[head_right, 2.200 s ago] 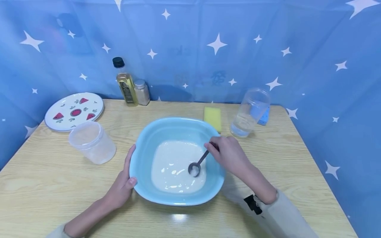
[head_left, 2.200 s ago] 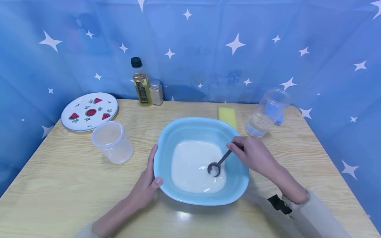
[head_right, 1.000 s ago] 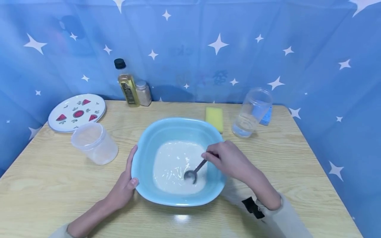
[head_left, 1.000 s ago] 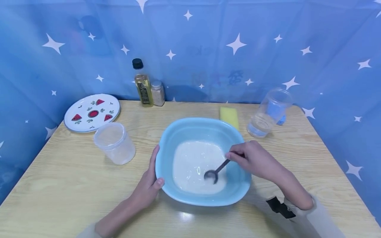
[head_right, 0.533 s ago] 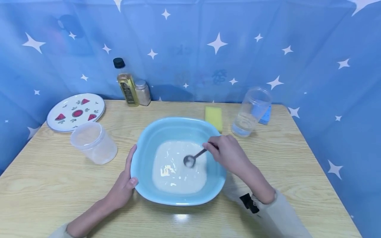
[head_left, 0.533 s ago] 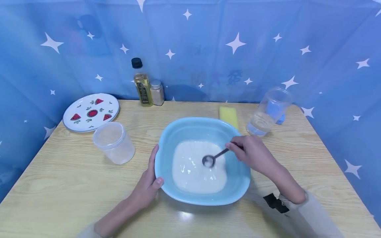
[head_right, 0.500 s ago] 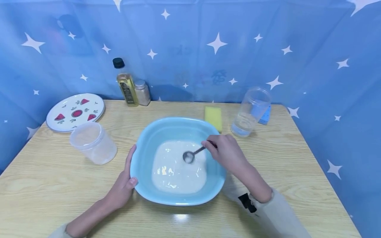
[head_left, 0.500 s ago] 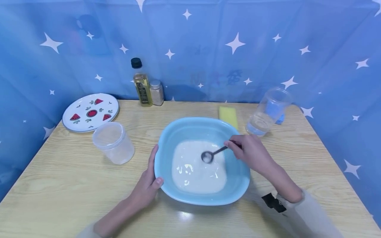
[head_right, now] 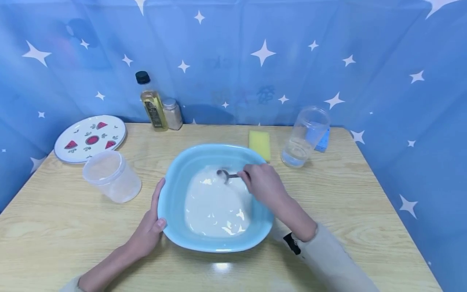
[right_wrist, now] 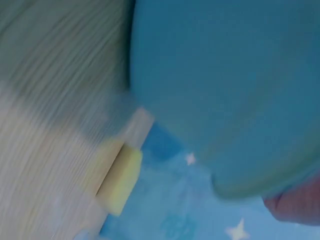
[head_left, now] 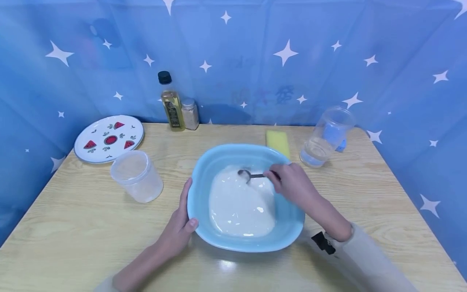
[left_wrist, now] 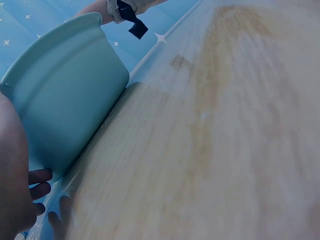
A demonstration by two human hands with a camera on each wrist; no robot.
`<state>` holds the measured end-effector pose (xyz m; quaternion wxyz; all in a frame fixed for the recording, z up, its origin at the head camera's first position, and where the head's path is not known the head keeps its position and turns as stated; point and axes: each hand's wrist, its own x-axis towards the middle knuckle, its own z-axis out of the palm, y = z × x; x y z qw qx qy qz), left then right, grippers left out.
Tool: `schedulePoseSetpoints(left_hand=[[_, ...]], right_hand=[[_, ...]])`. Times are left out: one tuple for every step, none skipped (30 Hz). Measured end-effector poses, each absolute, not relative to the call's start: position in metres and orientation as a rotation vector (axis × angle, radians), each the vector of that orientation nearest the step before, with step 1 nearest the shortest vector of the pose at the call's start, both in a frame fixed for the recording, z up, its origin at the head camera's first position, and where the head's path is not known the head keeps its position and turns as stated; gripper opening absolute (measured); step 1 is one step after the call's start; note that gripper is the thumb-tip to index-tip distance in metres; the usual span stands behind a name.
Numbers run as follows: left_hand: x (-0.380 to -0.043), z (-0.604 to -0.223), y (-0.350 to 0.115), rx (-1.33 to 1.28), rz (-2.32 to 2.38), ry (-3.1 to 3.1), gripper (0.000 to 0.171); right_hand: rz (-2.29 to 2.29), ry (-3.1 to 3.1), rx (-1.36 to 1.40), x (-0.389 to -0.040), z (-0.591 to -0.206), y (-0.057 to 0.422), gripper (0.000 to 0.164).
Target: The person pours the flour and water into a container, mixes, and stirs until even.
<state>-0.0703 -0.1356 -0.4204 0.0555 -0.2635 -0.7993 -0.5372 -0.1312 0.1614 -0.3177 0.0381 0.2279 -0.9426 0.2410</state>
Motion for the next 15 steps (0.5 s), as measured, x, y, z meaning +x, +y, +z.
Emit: schedulePoseSetpoints(left_hand=[[-0.0705, -0.4199, -0.1355, -0.801, -1.629, -2.426, 0.08], [-0.0706, -0.4198, -0.1353, -0.801, -1.63, -2.424, 0.08], [-0.0707, -0.4198, -0.1353, -0.802, -1.627, -2.422, 0.08], [-0.0706, -0.42, -0.1352, -0.801, -1.623, -2.422, 0.08], [-0.0705, -0.4201, -0.135, -0.8, -1.619, -2.424, 0.08], [-0.0704, -0.4203, -0.1349, -0.801, -1.618, -2.424, 0.08], [-0.0703, -0.4206, -0.1348, -0.803, -1.618, -2.424, 0.08], [-0.0705, -0.4208, -0.1348, -0.804, -1.615, -2.424, 0.08], [-0.0706, -0.421, -0.1349, -0.804, -1.614, -2.425, 0.08], [-0.0708, -0.4213, -0.135, -0.804, -1.613, -2.425, 0.08], [-0.071, -0.4215, -0.1353, -0.804, -1.609, -2.425, 0.081], [-0.0711, -0.4216, -0.1354, -0.804, -1.606, -2.425, 0.081], [-0.0713, -0.4216, -0.1356, -0.804, -1.602, -2.424, 0.081], [-0.0715, -0.4215, -0.1357, -0.803, -1.598, -2.424, 0.081], [-0.0716, -0.4214, -0.1355, -0.804, -1.598, -2.422, 0.081]], right_hand=[[0.748, -2.892, 0.743, -0.1314, -0.3182, 0.1578, 0.029], [0.768, -2.903, 0.8, -0.1312, -0.3178, 0.1547, 0.029], [0.798, -2.919, 0.864, -0.1309, -0.3173, 0.1528, 0.03], [0.847, -2.947, 0.921, -0.1303, -0.3162, 0.1523, 0.03], [0.899, -2.98, 0.966, -0.1294, -0.3145, 0.1531, 0.03], [0.936, -3.007, 0.99, -0.1288, -0.313, 0.1548, 0.029], [0.949, -3.022, 0.988, -0.1284, -0.3117, 0.1566, 0.029], [0.939, -3.024, 0.972, -0.1283, -0.3107, 0.1582, 0.029], [0.915, -3.015, 0.943, -0.1284, -0.3102, 0.1592, 0.029], [0.878, -2.994, 0.914, -0.129, -0.3101, 0.1594, 0.028], [0.835, -2.964, 0.892, -0.1297, -0.3108, 0.1585, 0.028], [0.79, -2.932, 0.881, -0.1306, -0.3118, 0.1565, 0.028], [0.762, -2.909, 0.887, -0.1312, -0.313, 0.1541, 0.028], [0.761, -2.898, 0.925, -0.1316, -0.314, 0.1518, 0.028], [0.772, -2.906, 0.979, -0.1316, -0.3145, 0.1501, 0.027]])
